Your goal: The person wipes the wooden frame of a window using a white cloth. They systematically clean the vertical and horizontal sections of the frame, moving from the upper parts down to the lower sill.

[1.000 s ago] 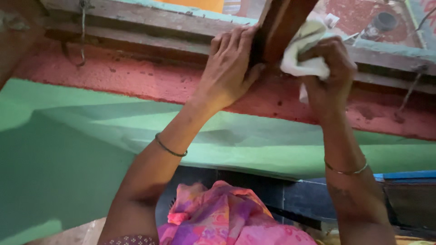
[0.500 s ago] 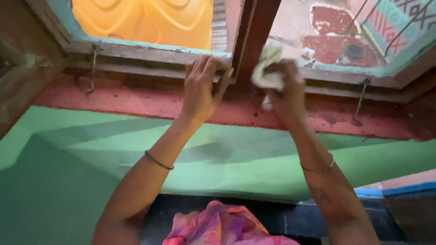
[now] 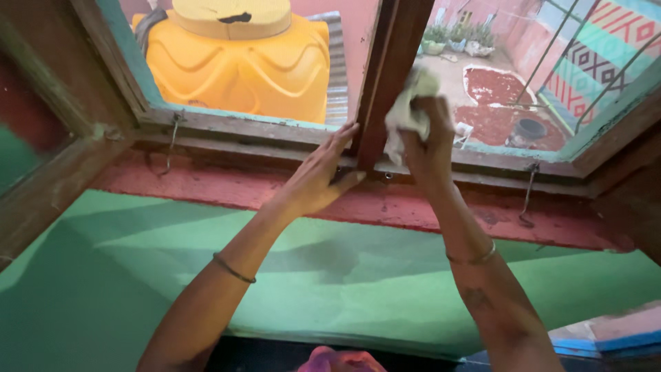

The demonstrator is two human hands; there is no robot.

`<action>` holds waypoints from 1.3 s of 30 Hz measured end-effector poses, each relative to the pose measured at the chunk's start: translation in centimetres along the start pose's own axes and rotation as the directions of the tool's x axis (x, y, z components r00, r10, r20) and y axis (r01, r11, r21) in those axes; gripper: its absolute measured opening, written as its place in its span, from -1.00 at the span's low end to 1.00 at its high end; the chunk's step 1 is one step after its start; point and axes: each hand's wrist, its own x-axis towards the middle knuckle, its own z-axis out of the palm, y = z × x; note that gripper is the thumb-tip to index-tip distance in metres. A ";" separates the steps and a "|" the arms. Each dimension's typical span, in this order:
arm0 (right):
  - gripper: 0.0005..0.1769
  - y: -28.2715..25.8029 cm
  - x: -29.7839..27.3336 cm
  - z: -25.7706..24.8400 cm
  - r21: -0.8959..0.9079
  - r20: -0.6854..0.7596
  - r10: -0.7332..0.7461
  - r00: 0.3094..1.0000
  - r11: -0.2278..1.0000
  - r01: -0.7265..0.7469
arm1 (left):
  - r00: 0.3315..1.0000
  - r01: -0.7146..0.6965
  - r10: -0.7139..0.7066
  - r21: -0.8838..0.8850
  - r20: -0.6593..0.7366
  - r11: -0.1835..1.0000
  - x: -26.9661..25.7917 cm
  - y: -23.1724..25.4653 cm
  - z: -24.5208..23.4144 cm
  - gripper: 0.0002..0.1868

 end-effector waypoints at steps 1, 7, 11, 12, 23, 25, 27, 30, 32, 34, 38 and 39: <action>-0.60 0.5 -0.8 -0.5 -0.019 0.094 0.042 0.995 0.999 -0.041 | 1.000 0.004 -0.004 -0.010 0.012 1.000 -0.1 0.2 0.0 -0.11; -0.57 2.1 0.9 -2.7 0.043 -0.063 0.080 0.995 0.996 -0.078 | 0.995 0.055 -0.067 -0.150 -0.075 0.987 1.1 0.4 1.1 -0.07; -0.59 1.7 3.1 -0.1 0.154 -0.107 0.019 0.994 0.988 -0.002 | 0.973 0.001 0.007 0.034 -0.232 0.999 2.4 -1.1 2.1 -0.04; -0.58 1.7 2.4 0.4 0.057 -0.093 0.030 0.995 0.998 -0.025 | 0.977 0.027 -0.012 0.064 -0.214 0.998 2.5 -1.6 2.3 -0.04; -0.46 4.6 1.0 -3.1 0.016 -0.008 0.165 0.986 0.986 -0.165 | 0.984 0.101 -0.066 0.217 -0.163 0.971 2.5 -2.7 2.8 -0.05; -0.44 5.1 1.7 -1.6 0.055 0.056 0.085 0.995 0.995 -0.088 | 0.985 0.068 -0.031 0.215 -0.172 0.974 2.4 -2.9 2.6 -0.04; -0.41 5.1 1.0 0.0 0.007 0.122 0.051 0.991 0.999 -0.053 | 0.985 0.045 -0.007 0.213 -0.174 0.976 2.3 -3.2 2.4 -0.04; -0.47 4.9 0.0 0.2 -0.073 0.249 0.274 0.929 0.962 -0.264 | 0.985 0.025 0.011 0.204 -0.172 0.979 2.3 -3.6 2.2 -0.07; -0.51 4.3 0.3 -0.7 -0.144 0.337 0.587 0.736 0.805 -0.576 | 0.984 0.004 0.030 0.196 -0.174 0.981 2.3 -3.7 2.1 -0.08; -0.53 2.9 -0.2 -1.0 -0.055 0.193 0.469 0.862 0.882 -0.468 | 0.989 0.062 -0.038 0.170 -0.140 0.983 2.2 -3.8 2.0 -0.08; -0.37 1.3 -0.5 1.1 -0.142 0.090 0.008 0.996 0.990 0.005 | 0.988 0.009 0.018 0.171 -0.156 0.985 2.3 -4.0 1.9 -0.06; -0.40 1.1 -0.7 1.2 -0.124 0.124 0.025 0.992 0.992 -0.010 | 0.986 -0.003 0.033 0.179 -0.165 0.984 2.2 -4.1 1.9 -0.07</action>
